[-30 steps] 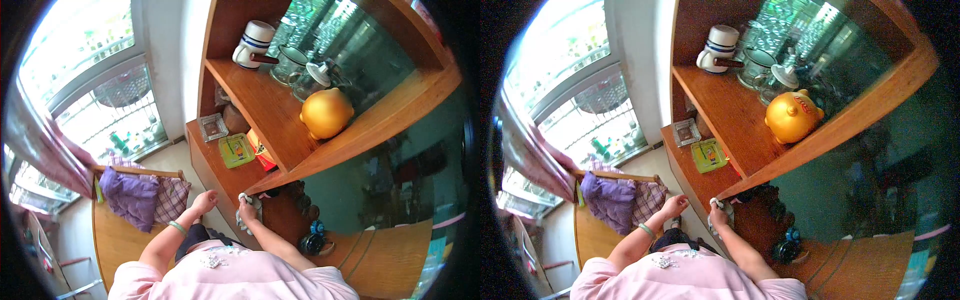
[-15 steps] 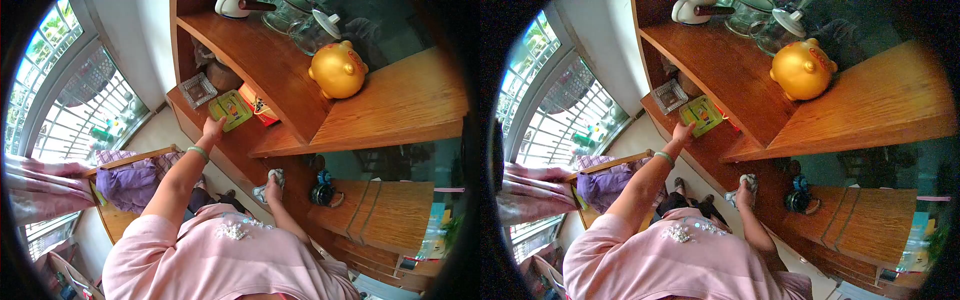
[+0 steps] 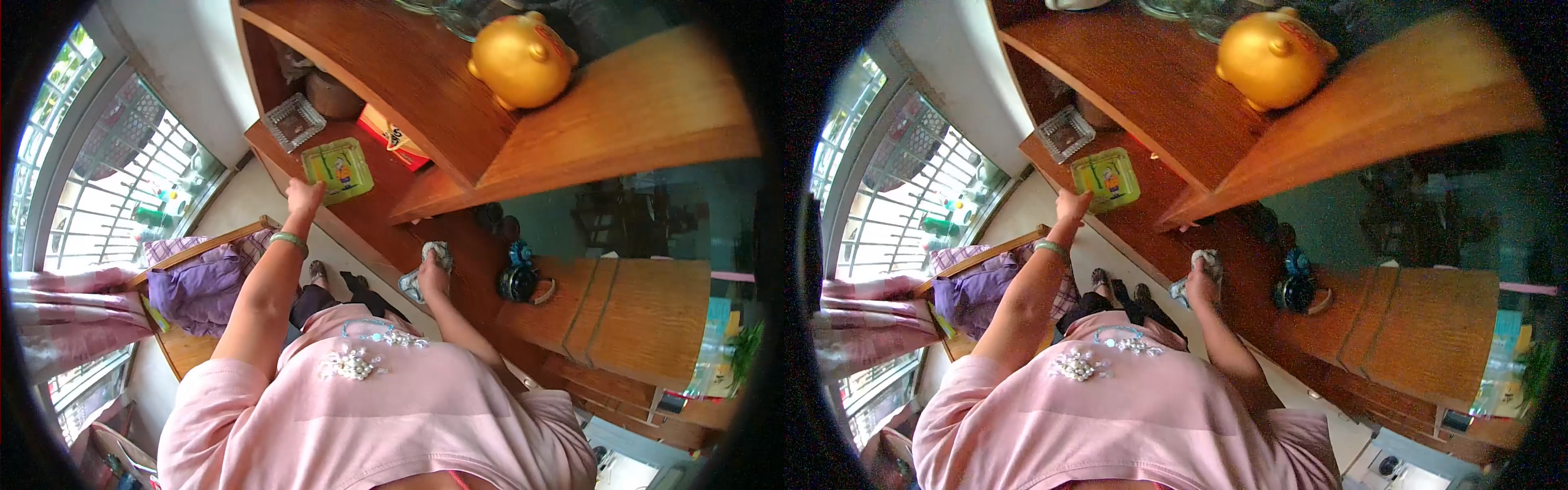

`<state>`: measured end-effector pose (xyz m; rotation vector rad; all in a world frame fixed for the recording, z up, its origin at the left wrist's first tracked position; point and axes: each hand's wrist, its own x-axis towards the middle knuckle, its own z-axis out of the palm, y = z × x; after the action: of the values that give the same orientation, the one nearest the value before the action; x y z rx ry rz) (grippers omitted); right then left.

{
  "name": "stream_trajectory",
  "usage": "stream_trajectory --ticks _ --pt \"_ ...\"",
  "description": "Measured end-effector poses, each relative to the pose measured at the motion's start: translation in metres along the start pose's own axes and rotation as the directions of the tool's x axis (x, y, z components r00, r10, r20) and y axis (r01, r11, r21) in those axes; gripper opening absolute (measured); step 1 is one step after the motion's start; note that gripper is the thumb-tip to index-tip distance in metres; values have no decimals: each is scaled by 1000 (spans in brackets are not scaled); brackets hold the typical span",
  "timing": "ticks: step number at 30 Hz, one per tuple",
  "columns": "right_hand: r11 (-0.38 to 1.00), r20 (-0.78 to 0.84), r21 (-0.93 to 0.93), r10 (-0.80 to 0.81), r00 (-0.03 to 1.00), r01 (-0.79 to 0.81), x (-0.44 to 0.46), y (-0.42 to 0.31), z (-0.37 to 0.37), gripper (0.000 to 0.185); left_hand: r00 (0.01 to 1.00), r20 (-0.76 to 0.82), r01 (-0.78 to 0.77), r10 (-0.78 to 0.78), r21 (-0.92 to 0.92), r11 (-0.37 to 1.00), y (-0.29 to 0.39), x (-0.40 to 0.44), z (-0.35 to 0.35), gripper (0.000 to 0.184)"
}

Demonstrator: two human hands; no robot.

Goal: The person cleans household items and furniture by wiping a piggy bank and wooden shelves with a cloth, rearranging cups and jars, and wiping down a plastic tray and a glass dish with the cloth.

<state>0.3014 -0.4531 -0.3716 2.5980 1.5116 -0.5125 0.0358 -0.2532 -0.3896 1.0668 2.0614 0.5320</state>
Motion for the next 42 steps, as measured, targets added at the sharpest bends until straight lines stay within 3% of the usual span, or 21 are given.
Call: stream_trajectory --ticks 3,5,8,12,14,15,16,20,21,23,25,26,28,29,30,32,33,34,36,38,42 --pt "998 -146 60 -26 989 35 6 16 5 30 929 320 274 -185 -259 926 1 -7 -7 39" --pt "994 -219 105 -10 976 33 11 27 1 28 927 346 255 -147 -293 921 -29 22 12 37" --pt "952 -108 165 276 955 -256 23 61 -12 27 947 311 168 -78 -275 947 -17 0 -11 35" --pt "910 -44 192 383 923 -368 19 87 -35 38 957 289 120 -14 -355 927 -16 -24 -34 32" --pt "946 -186 207 287 940 -248 16 97 -20 48 963 266 158 -42 -433 888 -29 -35 -48 31" --pt "968 -198 223 157 968 -111 14 101 -15 56 970 242 131 -30 -414 901 -40 -42 -55 30" --pt "994 -312 106 5 950 30 14 106 6 52 976 215 136 -46 -425 895 -52 -50 -63 30" --pt "899 -220 287 -273 936 330 2 60 10 44 978 115 204 -171 -418 885 -108 -110 -89 28" --pt "864 -323 151 -416 850 480 13 50 27 42 972 92 235 -217 -423 875 -121 -129 -95 28" --pt "696 -329 274 -580 745 664 20 12 26 40 958 11 260 -286 -449 855 -143 -170 -100 27" --pt "633 -189 313 -689 700 708 33 -24 35 38 930 -106 280 -353 -418 864 -144 -216 -107 26" --pt "500 -285 368 -742 607 784 37 -44 38 35 914 -117 300 -389 -452 840 -153 -230 -105 26" --pt "463 -107 486 -810 576 741 48 -79 39 29 875 -157 352 -458 -443 824 -178 -258 -97 26" --pt "405 53 715 -845 532 571 58 -92 47 30 864 -162 371 -476 -433 821 -189 -270 -92 27" --pt "559 326 767 -762 559 315 52 -105 33 32 841 -176 381 -511 -478 792 -189 -283 -89 26" --pt "528 505 845 -733 455 -87 33 -125 2 31 806 -211 369 -553 -552 748 -203 -294 -70 27" --pt "518 539 838 -739 404 -170 7 -135 -32 31 795 -207 371 -571 -578 727 -210 -297 -62 27" --pt "534 546 832 -740 394 -151 -8 -142 -46 31 797 -219 364 -563 -568 738 -218 -297 -53 27" --pt "445 525 850 -759 385 -282 -37 -148 -62 31 799 -225 359 -558 -566 742 -228 -295 -40 27" --pt "429 489 872 -798 352 -237 -66 -156 -68 33 859 -197 283 -472 -586 759 -228 -294 -36 29" --pt "406 401 912 -858 321 -53 -112 -170 -69 31 889 -63 261 -454 -743 616 -199 -297 -62 31"
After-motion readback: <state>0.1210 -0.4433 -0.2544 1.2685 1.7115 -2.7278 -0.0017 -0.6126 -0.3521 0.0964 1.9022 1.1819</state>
